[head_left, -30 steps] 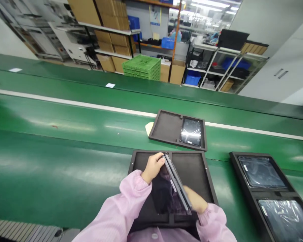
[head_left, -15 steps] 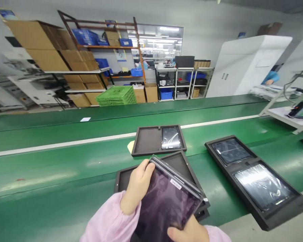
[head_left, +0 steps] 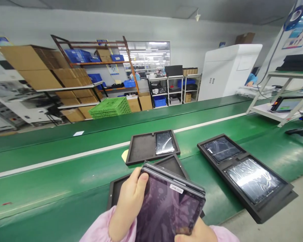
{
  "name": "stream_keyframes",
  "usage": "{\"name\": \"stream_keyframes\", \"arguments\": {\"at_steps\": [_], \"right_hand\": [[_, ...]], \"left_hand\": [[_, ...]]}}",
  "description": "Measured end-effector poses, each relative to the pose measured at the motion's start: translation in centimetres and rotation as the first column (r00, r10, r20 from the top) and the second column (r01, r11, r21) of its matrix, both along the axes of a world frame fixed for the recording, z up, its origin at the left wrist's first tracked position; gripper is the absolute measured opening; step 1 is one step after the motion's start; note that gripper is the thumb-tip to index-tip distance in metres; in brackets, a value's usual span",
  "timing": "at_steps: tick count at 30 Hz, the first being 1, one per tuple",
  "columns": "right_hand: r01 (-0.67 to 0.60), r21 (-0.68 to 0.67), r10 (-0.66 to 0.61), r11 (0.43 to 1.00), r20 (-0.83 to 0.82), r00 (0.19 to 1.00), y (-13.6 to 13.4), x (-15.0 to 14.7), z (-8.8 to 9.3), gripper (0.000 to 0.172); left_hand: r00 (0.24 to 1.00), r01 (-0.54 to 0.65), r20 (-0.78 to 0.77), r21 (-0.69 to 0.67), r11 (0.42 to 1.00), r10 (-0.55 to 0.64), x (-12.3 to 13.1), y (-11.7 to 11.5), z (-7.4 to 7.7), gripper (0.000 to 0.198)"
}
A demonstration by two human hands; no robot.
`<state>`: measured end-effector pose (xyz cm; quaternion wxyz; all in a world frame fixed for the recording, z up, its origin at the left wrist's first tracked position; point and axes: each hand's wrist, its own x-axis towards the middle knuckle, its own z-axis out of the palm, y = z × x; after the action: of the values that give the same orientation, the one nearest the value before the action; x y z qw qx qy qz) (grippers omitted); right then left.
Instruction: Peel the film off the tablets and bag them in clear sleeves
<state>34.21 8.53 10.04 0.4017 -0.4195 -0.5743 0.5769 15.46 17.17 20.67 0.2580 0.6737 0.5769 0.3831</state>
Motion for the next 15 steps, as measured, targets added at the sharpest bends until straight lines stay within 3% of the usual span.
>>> {"name": "stream_keyframes", "arguments": {"at_steps": [4,7,10,13,15], "right_hand": [[-0.043,-0.073,0.046,0.996,0.038,0.998,0.2,0.0,1.4,0.084],[0.015,-0.082,-0.002,0.997,0.152,0.988,0.2,0.4,0.7,0.075],[0.046,-0.089,-0.024,0.995,0.239,0.971,0.2,1.1,-0.7,0.056],[0.036,-0.066,-0.021,0.997,0.223,0.975,0.5,1.5,-1.2,0.036],[0.043,-0.044,-0.034,0.998,0.203,0.979,0.8,1.4,-0.8,0.033]], "left_hand": [[1.000,0.024,-0.006,0.069,0.997,-0.024,-0.8,0.1,-0.3,0.046],[0.999,0.036,0.000,0.102,0.994,-0.036,-1.3,0.2,-0.5,0.046],[0.999,0.047,-0.002,0.095,0.994,-0.047,-1.5,-0.1,-0.5,0.048],[0.999,0.021,0.025,0.081,0.996,-0.023,-1.5,-0.2,-0.4,0.050],[0.996,-0.013,0.091,0.065,0.998,0.007,-1.7,0.2,-0.7,0.051]]}}
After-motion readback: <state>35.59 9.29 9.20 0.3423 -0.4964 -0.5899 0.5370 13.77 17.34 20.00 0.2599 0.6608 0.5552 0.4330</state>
